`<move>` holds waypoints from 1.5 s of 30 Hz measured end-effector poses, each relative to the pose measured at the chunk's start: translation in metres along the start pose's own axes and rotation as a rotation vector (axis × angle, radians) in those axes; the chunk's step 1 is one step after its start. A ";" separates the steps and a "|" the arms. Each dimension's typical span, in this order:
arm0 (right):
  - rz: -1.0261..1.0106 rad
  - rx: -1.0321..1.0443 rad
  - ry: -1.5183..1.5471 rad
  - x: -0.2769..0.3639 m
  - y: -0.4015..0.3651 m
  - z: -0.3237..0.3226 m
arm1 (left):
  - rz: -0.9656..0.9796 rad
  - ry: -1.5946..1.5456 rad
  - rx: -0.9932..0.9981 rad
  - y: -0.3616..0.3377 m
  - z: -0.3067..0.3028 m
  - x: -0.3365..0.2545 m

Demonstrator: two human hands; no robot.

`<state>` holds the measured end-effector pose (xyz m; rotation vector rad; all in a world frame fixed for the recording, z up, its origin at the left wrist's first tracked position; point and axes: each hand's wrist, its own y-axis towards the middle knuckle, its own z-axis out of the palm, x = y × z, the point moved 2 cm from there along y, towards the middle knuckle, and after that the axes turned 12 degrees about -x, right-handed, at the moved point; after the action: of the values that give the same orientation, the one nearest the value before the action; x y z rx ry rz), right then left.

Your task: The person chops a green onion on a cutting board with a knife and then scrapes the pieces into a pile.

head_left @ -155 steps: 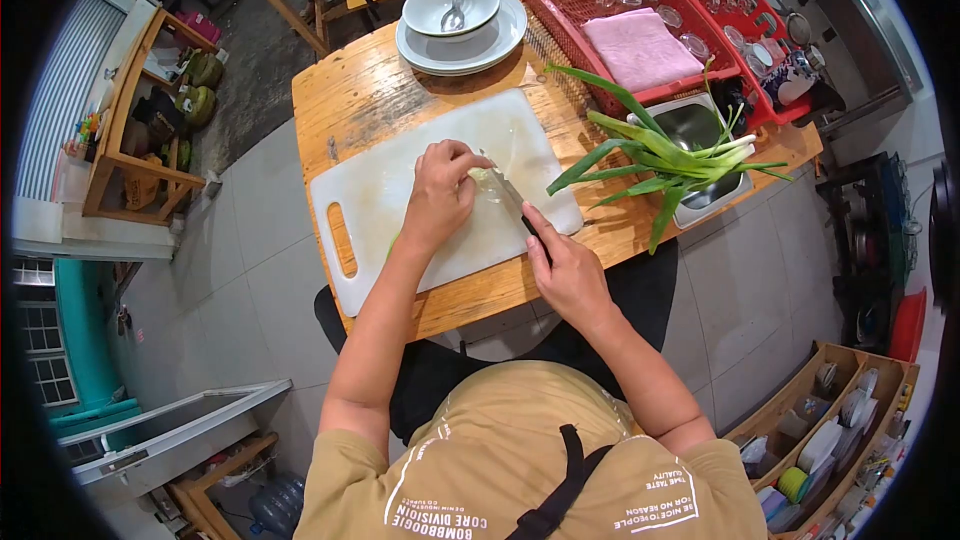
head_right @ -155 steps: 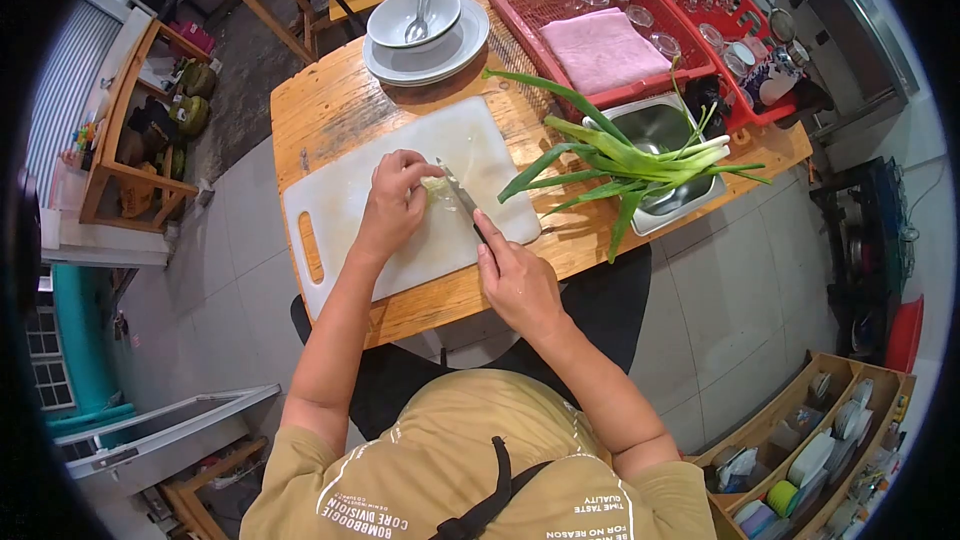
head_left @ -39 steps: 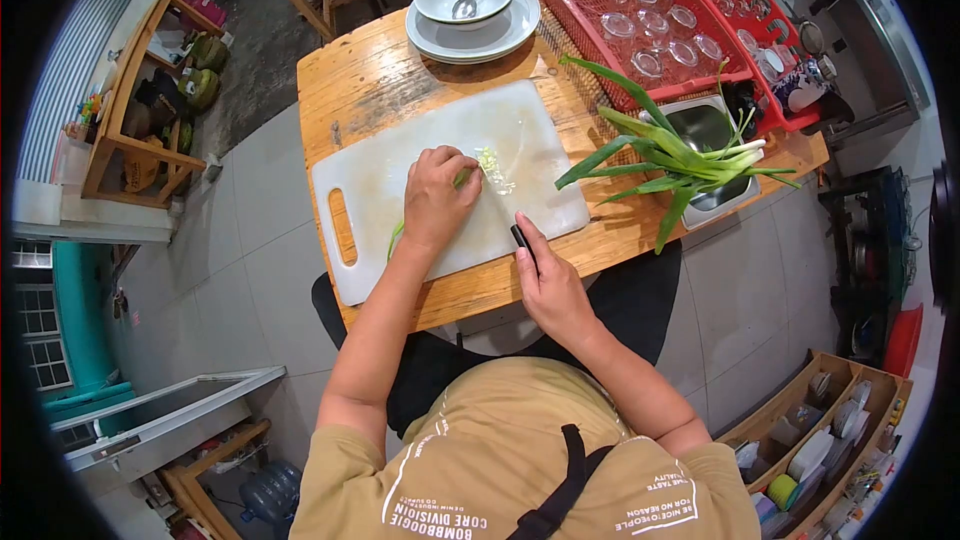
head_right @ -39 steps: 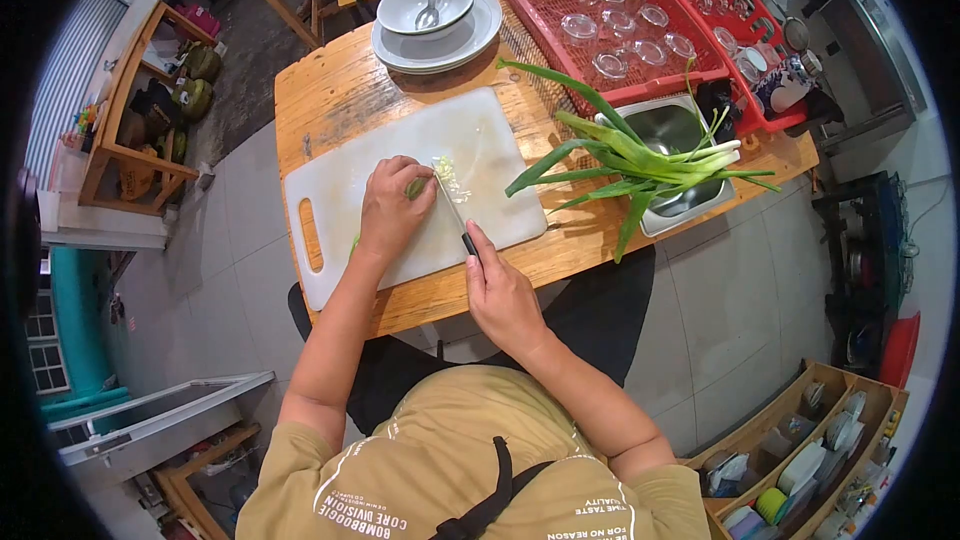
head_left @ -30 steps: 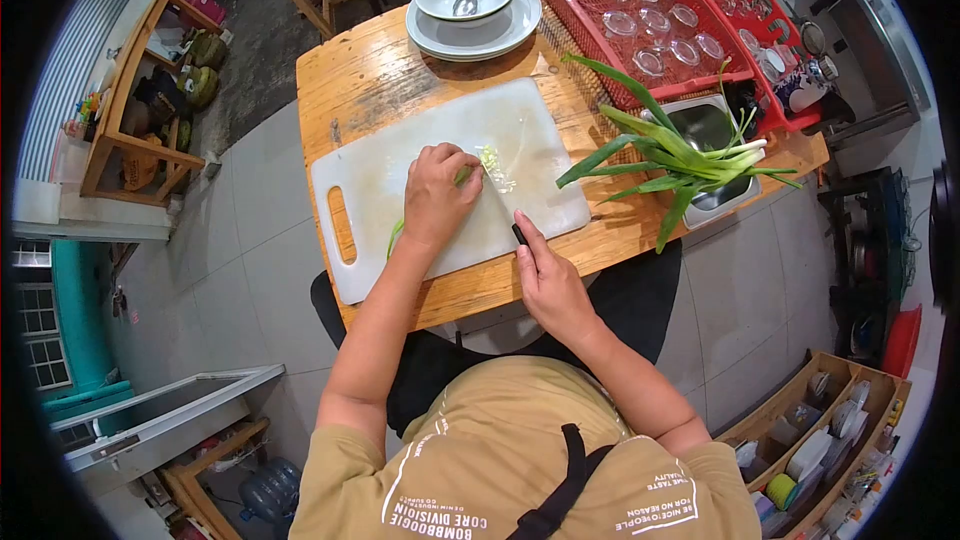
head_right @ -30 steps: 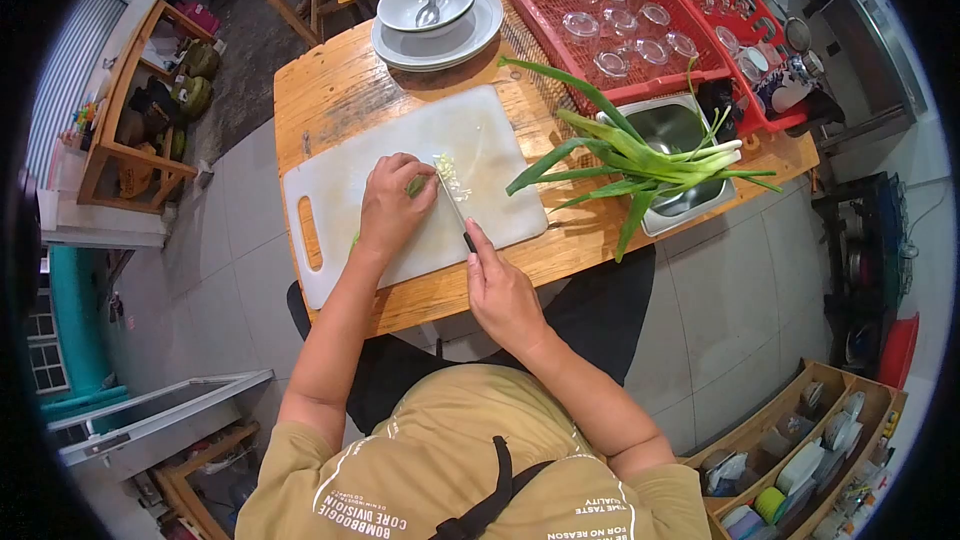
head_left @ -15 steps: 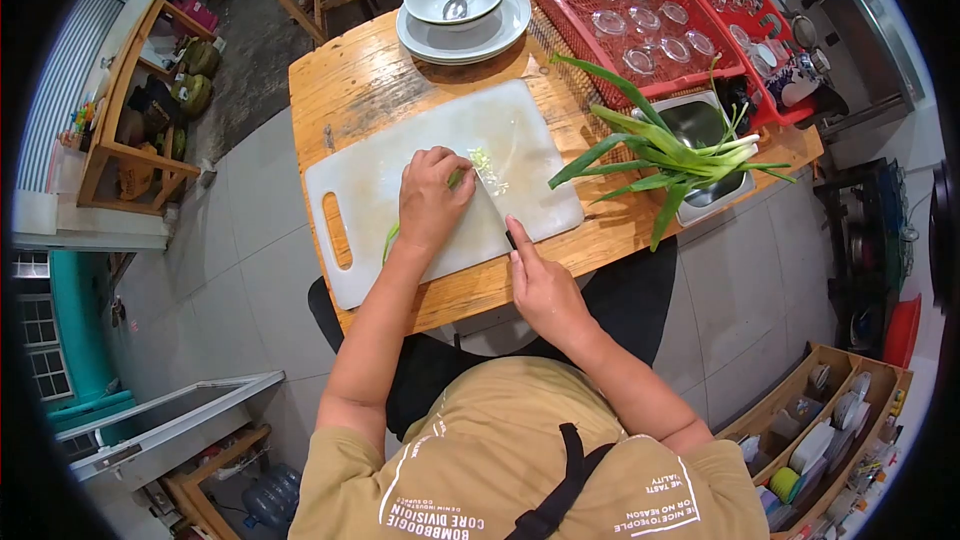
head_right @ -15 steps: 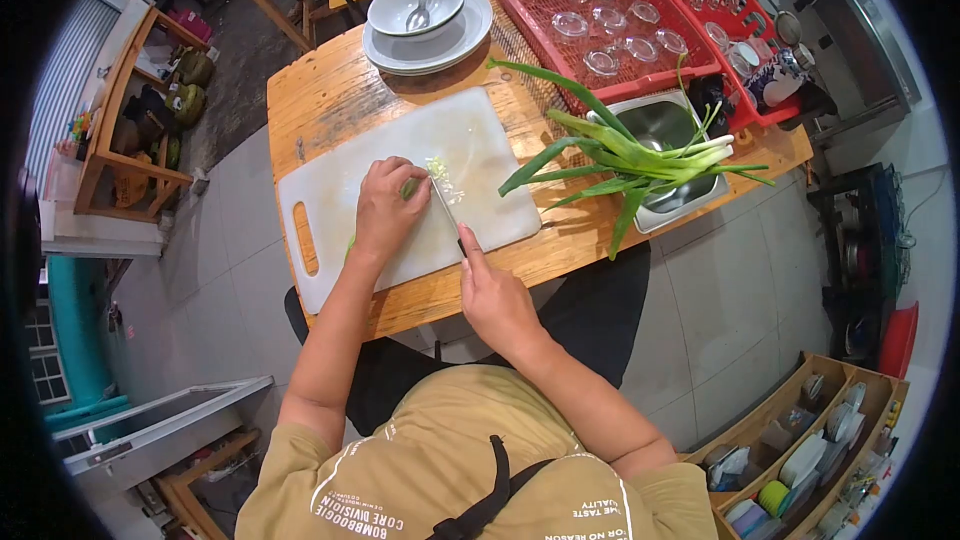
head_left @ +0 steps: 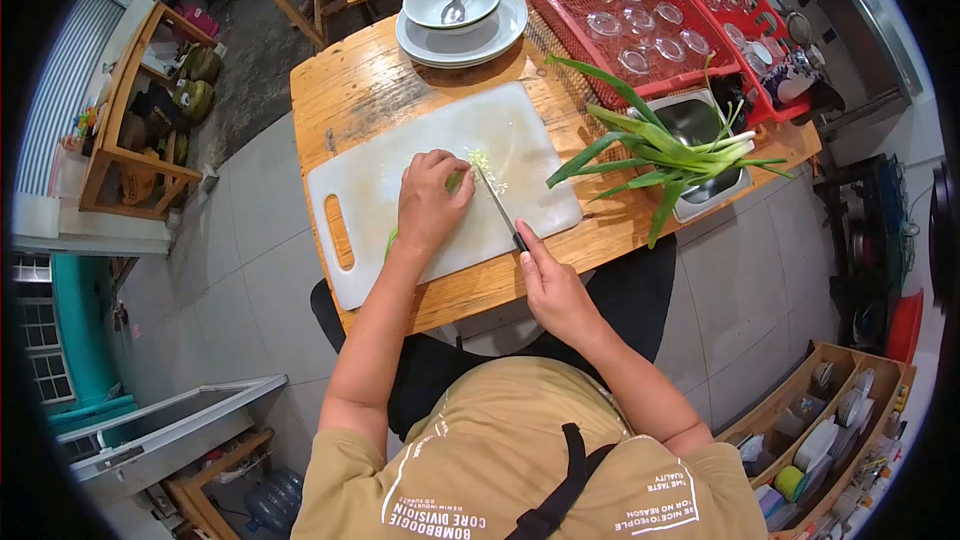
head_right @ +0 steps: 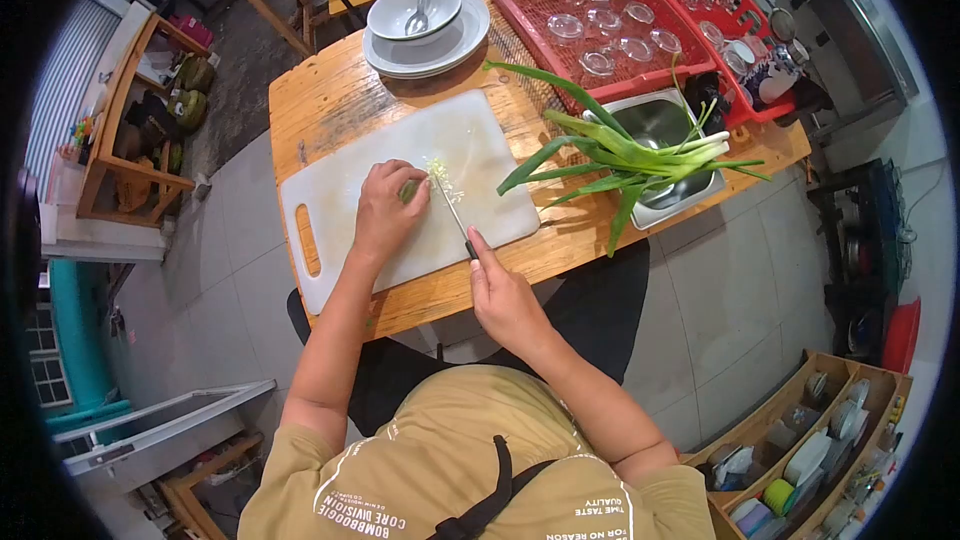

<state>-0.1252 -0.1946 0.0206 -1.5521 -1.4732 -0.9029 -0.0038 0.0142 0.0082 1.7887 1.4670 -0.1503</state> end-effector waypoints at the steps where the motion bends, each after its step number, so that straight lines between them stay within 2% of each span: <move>1: 0.002 -0.005 0.001 0.002 0.000 -0.002 | -0.003 -0.004 0.009 0.000 -0.001 0.000; 4: 0.049 0.021 -0.032 0.011 0.003 -0.007 | 0.005 -0.001 0.004 0.000 -0.001 0.001; 12: -0.066 0.014 -0.094 0.008 0.007 0.005 | 0.017 0.015 -0.017 -0.002 0.003 0.003; 28: -0.062 0.012 -0.163 0.006 0.014 0.009 | 0.014 0.023 -0.011 0.001 0.004 0.002; 45: -0.182 -0.033 -0.362 -0.001 0.022 0.032 | -0.008 0.029 -0.023 -0.001 0.005 0.000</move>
<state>-0.1042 -0.1663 0.0044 -1.6903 -1.8879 -0.7771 -0.0027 0.0113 0.0043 1.7736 1.4908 -0.1114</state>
